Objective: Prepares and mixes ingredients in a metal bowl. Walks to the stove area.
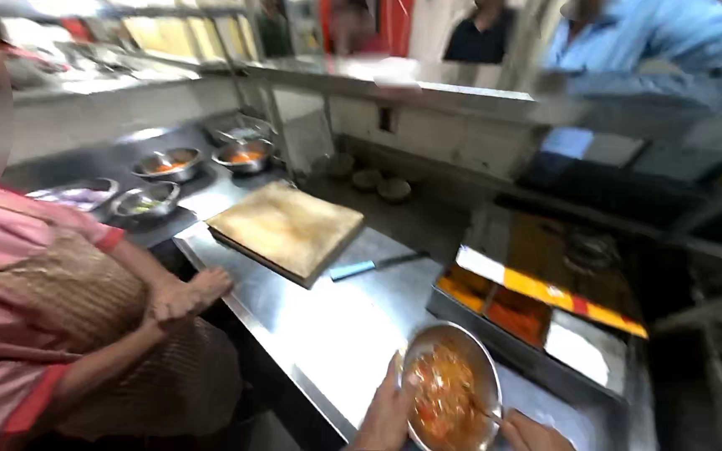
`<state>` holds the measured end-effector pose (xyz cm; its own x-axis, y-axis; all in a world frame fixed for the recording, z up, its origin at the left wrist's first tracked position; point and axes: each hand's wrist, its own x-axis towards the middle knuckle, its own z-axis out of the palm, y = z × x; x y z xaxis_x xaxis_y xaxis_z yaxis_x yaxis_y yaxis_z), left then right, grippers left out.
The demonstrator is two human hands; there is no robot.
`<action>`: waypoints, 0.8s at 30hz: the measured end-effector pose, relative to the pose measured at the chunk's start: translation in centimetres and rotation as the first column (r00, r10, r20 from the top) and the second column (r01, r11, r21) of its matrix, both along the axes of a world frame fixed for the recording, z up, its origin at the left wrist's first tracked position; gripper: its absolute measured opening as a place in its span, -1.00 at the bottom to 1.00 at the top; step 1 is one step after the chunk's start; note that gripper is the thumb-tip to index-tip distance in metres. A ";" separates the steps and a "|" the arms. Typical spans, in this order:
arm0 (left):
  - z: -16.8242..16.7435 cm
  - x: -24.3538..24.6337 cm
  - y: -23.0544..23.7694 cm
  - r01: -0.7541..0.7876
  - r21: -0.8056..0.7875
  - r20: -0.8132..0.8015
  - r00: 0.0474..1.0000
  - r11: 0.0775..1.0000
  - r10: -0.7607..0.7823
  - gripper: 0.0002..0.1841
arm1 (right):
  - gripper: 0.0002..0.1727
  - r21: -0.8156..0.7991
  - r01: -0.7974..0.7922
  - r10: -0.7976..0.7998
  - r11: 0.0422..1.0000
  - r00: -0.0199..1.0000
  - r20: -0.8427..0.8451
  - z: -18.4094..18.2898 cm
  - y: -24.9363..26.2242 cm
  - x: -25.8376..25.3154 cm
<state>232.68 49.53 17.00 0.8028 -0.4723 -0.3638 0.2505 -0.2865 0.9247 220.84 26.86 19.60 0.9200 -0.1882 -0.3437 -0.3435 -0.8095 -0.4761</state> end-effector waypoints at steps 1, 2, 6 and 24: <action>-0.2 0.1 0.0 0.015 0.003 0.002 1.000 1.000 -0.015 -0.25 | -0.54 0.064 0.006 -0.001 0.998 0.996 -0.086 -0.6 -0.6 -0.2; -0.3 0.3 -0.1 0.018 0.006 0.015 1.000 1.000 -0.018 -0.25 | -0.56 0.135 0.024 -0.007 0.991 0.992 -0.126 -0.6 -0.8 -0.1; -0.4 0.4 -0.1 0.025 0.032 0.036 0.999 0.999 -0.026 -0.26 | -0.58 0.068 0.143 -0.130 0.987 0.978 -0.162 0.0 -0.6 0.4; -0.4 1.3 -0.1 0.030 0.044 -0.007 1.000 0.999 -0.030 -0.28 | -0.55 0.066 0.104 -0.096 0.992 0.990 -0.106 0.2 -1.9 1.4</action>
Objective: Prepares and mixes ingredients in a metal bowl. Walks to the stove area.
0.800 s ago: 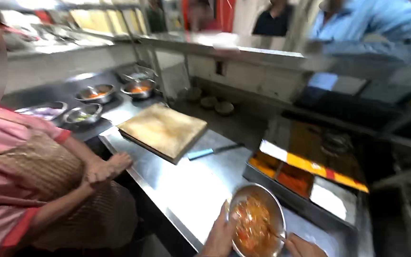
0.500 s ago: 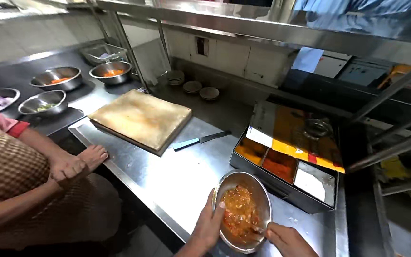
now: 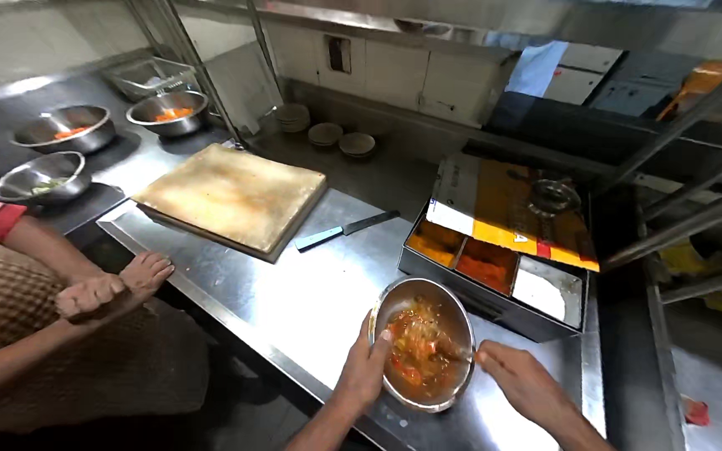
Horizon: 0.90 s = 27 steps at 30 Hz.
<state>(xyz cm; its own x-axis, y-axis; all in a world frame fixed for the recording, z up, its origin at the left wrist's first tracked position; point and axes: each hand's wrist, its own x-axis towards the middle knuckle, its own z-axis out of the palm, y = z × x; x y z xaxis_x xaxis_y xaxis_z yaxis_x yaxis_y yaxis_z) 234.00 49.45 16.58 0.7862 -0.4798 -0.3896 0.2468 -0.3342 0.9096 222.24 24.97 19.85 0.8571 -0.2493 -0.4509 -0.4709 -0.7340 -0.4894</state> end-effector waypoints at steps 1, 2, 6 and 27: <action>-0.1 0.0 -0.1 -0.014 0.001 -0.007 1.000 1.000 0.014 -0.29 | -0.55 -0.064 0.018 -0.023 0.998 0.998 -0.067 0.3 0.3 -0.1; -0.2 -0.1 -0.2 -0.021 0.006 -0.006 1.000 1.000 0.021 -0.29 | -0.54 -0.076 0.002 -0.015 0.997 0.986 -0.167 0.6 0.8 -0.1; -0.4 0.1 -0.3 -0.025 0.005 -0.005 1.000 1.000 0.025 -0.30 | -0.56 0.205 0.078 -0.071 0.976 0.997 -0.041 -1.3 1.3 -1.6; -0.6 0.1 -0.5 -0.014 0.025 0.018 1.000 1.000 0.014 -0.31 | -0.55 -0.017 0.009 -0.012 1.000 0.986 -0.166 0.5 1.3 -1.1</action>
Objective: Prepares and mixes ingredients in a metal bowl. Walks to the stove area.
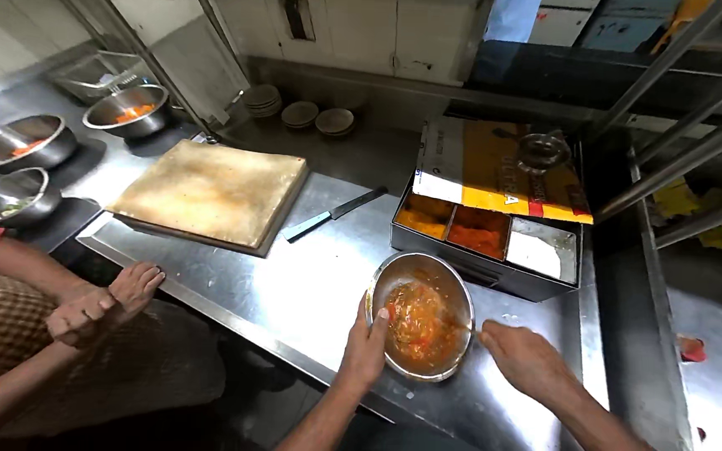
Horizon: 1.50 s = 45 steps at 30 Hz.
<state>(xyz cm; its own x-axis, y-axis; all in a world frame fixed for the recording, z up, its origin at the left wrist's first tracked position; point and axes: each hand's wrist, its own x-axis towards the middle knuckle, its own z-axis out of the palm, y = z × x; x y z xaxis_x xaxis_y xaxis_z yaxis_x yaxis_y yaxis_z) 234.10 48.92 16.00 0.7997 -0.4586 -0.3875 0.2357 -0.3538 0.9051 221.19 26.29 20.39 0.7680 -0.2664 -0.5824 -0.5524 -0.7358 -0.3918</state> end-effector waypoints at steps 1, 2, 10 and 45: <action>0.2 0.0 -0.1 0.001 0.001 0.010 1.000 1.000 -0.001 -0.31 | -0.54 0.061 -0.028 0.030 0.998 0.999 -0.027 -0.2 0.2 -0.1; 0.4 0.1 -0.1 0.006 0.003 0.014 1.000 1.000 -0.006 -0.31 | -0.55 0.138 -0.030 0.029 0.990 1.000 0.006 -0.7 0.2 -0.4; 0.0 0.3 -0.1 -0.009 -0.007 0.011 1.000 1.000 0.009 -0.31 | -0.56 0.272 0.047 -0.080 0.961 0.991 0.111 -1.4 0.4 -0.7; -0.5 0.5 -0.2 -0.027 -0.046 -0.003 1.000 0.999 0.027 -0.28 | -0.57 0.030 0.064 -0.065 0.998 0.997 0.052 -0.6 0.0 0.8</action>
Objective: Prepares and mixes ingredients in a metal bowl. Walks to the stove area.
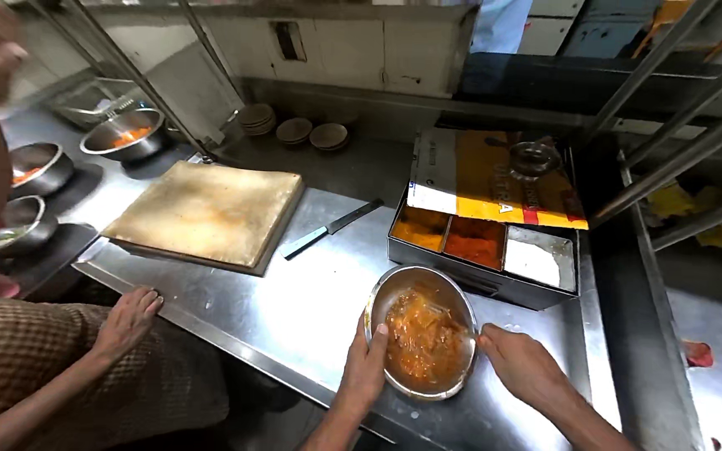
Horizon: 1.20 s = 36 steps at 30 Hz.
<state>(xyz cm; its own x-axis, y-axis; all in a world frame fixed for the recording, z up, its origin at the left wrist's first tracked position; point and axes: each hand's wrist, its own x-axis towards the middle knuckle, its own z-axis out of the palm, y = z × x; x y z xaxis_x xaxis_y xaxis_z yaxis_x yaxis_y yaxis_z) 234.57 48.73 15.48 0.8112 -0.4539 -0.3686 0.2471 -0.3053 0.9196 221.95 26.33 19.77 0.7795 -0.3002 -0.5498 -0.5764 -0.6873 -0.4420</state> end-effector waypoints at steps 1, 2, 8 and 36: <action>0.1 0.0 0.0 0.000 -0.001 -0.002 1.000 1.000 0.000 -0.28 | -0.56 0.017 -0.039 0.040 0.999 0.998 -0.050 0.1 0.3 0.0; 0.2 0.0 0.1 0.002 0.002 -0.001 1.000 1.000 -0.002 -0.28 | -0.56 0.076 -0.072 0.076 0.995 0.996 -0.045 0.1 0.4 -0.1; 0.6 -0.2 -0.1 0.022 0.013 0.008 1.000 1.000 -0.022 -0.29 | -0.55 0.042 -0.023 0.025 0.999 0.999 -0.036 -0.4 -0.3 -0.1; 1.2 -0.6 -0.7 0.009 -0.021 0.020 1.000 1.000 -0.009 -0.28 | -0.56 0.070 -0.034 0.037 0.997 0.999 -0.039 -0.3 -0.6 -0.7</action>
<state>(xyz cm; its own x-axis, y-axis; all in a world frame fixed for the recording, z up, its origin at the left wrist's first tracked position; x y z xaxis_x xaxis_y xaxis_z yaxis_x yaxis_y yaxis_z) 233.98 48.06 16.69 0.8143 -0.4684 -0.3427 0.2259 -0.2881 0.9306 221.25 25.77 19.51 0.7660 -0.2328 -0.5992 -0.5704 -0.6760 -0.4665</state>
